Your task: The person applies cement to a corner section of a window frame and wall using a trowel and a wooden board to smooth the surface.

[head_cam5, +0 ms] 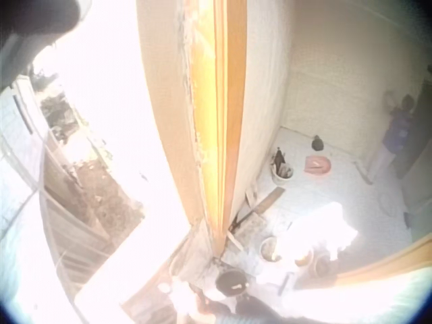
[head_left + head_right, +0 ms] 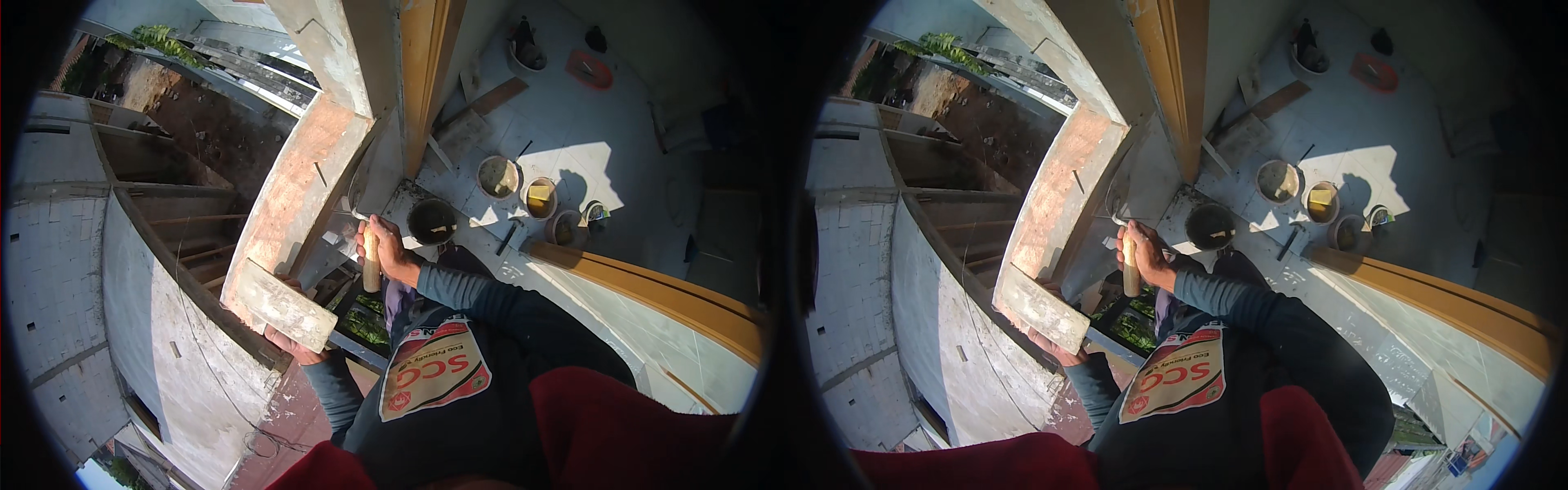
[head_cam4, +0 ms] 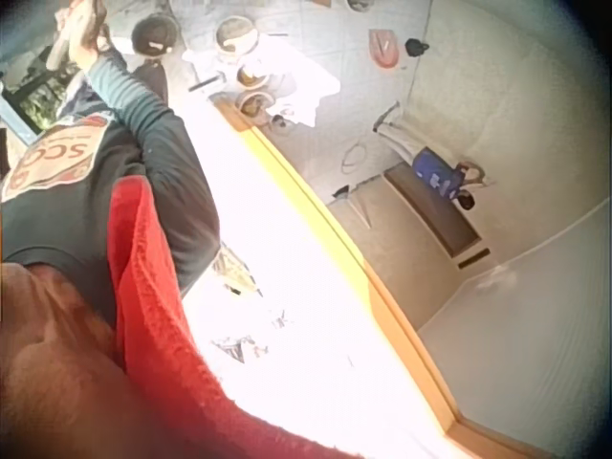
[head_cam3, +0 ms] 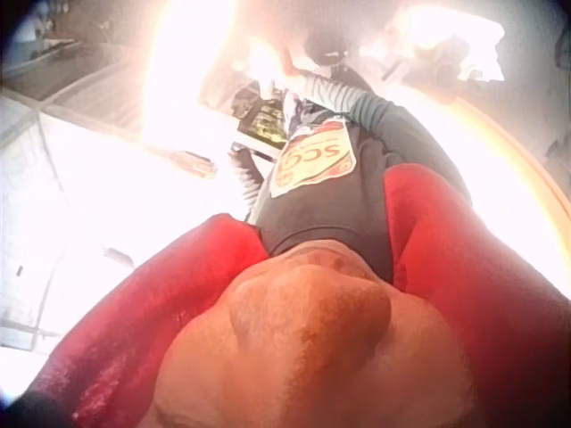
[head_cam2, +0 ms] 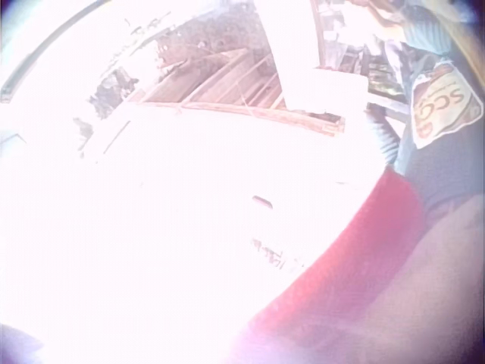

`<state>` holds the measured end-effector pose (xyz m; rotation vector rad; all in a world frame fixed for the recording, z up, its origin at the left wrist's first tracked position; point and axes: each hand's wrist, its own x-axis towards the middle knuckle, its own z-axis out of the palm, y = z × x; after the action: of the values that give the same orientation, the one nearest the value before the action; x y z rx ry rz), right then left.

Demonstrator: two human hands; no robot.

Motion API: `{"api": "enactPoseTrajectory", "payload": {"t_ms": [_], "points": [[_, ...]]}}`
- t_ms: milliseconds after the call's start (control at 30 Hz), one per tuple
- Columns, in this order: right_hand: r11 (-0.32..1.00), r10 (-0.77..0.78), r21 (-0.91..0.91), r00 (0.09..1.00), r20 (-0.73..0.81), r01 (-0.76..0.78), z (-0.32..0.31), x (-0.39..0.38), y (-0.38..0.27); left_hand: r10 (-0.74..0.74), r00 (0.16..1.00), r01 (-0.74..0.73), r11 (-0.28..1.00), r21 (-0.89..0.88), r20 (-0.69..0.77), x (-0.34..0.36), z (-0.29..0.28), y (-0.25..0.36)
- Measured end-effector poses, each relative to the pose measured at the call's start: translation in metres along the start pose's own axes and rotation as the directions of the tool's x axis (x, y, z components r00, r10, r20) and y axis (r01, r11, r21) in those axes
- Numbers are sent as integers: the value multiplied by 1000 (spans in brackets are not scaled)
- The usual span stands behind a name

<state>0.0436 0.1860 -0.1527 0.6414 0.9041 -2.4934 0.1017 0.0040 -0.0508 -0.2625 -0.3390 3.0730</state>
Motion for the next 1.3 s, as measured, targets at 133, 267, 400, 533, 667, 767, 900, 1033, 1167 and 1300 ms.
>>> {"api": "enactPoseTrajectory", "payload": {"t_ms": [133, 267, 400, 533, 667, 767, 900, 1033, 1167, 1300], "points": [[977, 16, 213, 1000, 18, -19, -8, -14, -14, 32, 999, -32, 995, 91, 10, 4, 12, -12], [901, -4, 429, 987, 164, -67, 13, 11, -51, -37, 999, 38, 999, -23, 32, 1, 7, -8], [864, -28, 498, 979, 201, -78, 46, 11, -71, 43, 999, -43, 995, 90, 0, -6, 12, -15], [898, -88, 439, 982, 167, 6, 69, -3, -81, 54, 998, -56, 991, 122, 19, -5, 10, -16], [916, -127, 399, 968, 216, 31, 101, -29, -93, 49, 999, -51, 991, 126, 23, -7, 15, -18], [936, -233, 330, 918, 320, 123, 113, -56, -101, 69, 998, -71, 985, 155, 13, -6, 16, -21], [950, -187, 299, 927, 327, 86, 63, -57, -86, 103, 994, -107, 974, 199, 27, -8, 10, -15], [905, -20, 412, 959, 282, -102, 12, -16, -70, 49, 997, -53, 996, 75, 55, -13, 7, -10], [873, 1, 470, 966, 260, -127, 9, 8, -74, 98, 995, -101, 987, 121, 28, -15, 7, -10], [865, -37, 490, 960, 277, -108, 26, 12, -83, 105, 993, -112, 981, 157, 52, -15, 1, -4]]}}
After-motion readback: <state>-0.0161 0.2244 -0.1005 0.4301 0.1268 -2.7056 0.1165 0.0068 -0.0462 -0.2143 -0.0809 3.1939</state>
